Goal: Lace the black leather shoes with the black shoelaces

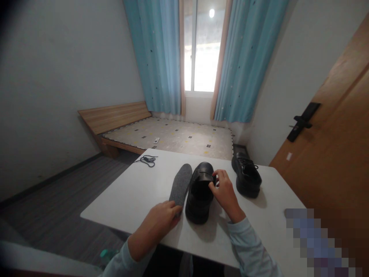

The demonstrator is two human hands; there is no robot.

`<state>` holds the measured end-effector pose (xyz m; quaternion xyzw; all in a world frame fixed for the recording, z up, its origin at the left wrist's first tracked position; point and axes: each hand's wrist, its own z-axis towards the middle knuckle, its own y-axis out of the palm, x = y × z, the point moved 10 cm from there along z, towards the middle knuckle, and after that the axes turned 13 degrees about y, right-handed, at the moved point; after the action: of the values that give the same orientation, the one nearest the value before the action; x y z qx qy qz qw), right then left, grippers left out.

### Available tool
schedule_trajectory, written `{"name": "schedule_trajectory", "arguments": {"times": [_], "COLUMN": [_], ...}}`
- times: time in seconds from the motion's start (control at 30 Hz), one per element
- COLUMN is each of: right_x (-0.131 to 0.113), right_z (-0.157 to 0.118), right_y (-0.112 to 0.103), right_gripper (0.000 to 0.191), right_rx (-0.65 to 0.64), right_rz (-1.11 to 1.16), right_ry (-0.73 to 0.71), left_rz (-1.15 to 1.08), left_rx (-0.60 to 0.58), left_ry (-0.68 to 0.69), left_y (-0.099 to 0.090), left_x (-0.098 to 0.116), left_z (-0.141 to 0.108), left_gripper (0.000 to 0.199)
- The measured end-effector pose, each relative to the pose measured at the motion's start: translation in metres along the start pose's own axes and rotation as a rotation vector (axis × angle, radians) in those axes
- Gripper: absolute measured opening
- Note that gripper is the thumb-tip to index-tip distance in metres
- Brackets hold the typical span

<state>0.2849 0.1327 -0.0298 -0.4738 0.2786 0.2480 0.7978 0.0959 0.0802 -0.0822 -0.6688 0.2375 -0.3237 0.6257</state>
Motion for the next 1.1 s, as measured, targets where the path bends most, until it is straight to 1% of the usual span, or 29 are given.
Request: {"name": "schedule_trajectory", "arguments": {"times": [0.07,0.13,0.2,0.3,0.37,0.5,0.53,0.6,0.67,0.77,0.97,1.1], "right_x": [0.000,0.000,-0.001,-0.002,-0.003,0.001,0.002,0.004,0.004,0.002,0.002,0.004], "right_z": [0.000,0.001,0.001,0.000,-0.001,0.000,0.000,0.001,0.001,-0.002,-0.005,-0.005], "right_y": [0.001,0.002,0.003,0.003,0.003,0.003,0.002,0.001,0.000,-0.001,0.002,0.004], "right_gripper": [0.015,0.017,0.018,0.019,0.019,0.018,0.018,0.018,0.018,0.017,0.019,0.018], "right_rx": [-0.009,-0.017,-0.024,-0.028,-0.031,-0.032,-0.031,-0.030,-0.022,-0.007,0.006,0.001], "right_rz": [-0.014,-0.029,-0.039,-0.053,-0.069,-0.094,-0.097,-0.102,-0.107,-0.110,-0.114,-0.116], "right_ry": [-0.004,-0.011,-0.015,-0.017,-0.016,-0.009,-0.007,-0.009,-0.018,-0.040,-0.063,-0.057], "left_rz": [-0.003,0.000,0.018,0.034,0.059,0.136,0.147,0.160,0.171,0.173,0.134,0.145], "left_rx": [0.040,0.086,0.114,0.140,0.138,0.120,0.121,0.134,0.155,0.169,0.135,0.152], "left_ry": [0.019,-0.005,-0.033,-0.089,-0.147,-0.282,-0.335,-0.404,-0.451,-0.499,-0.547,-0.566], "left_y": [-0.016,-0.032,-0.045,-0.058,-0.060,-0.058,-0.056,-0.054,-0.052,-0.047,-0.032,-0.029], "left_x": [-0.012,-0.033,-0.059,-0.104,-0.137,-0.196,-0.209,-0.229,-0.242,-0.254,-0.269,-0.275], "left_z": [0.002,0.005,0.011,0.025,0.034,0.051,0.053,0.055,0.054,0.049,0.044,0.044], "left_gripper": [0.019,0.022,0.024,0.026,0.026,0.029,0.030,0.033,0.038,0.040,0.036,0.034]}}
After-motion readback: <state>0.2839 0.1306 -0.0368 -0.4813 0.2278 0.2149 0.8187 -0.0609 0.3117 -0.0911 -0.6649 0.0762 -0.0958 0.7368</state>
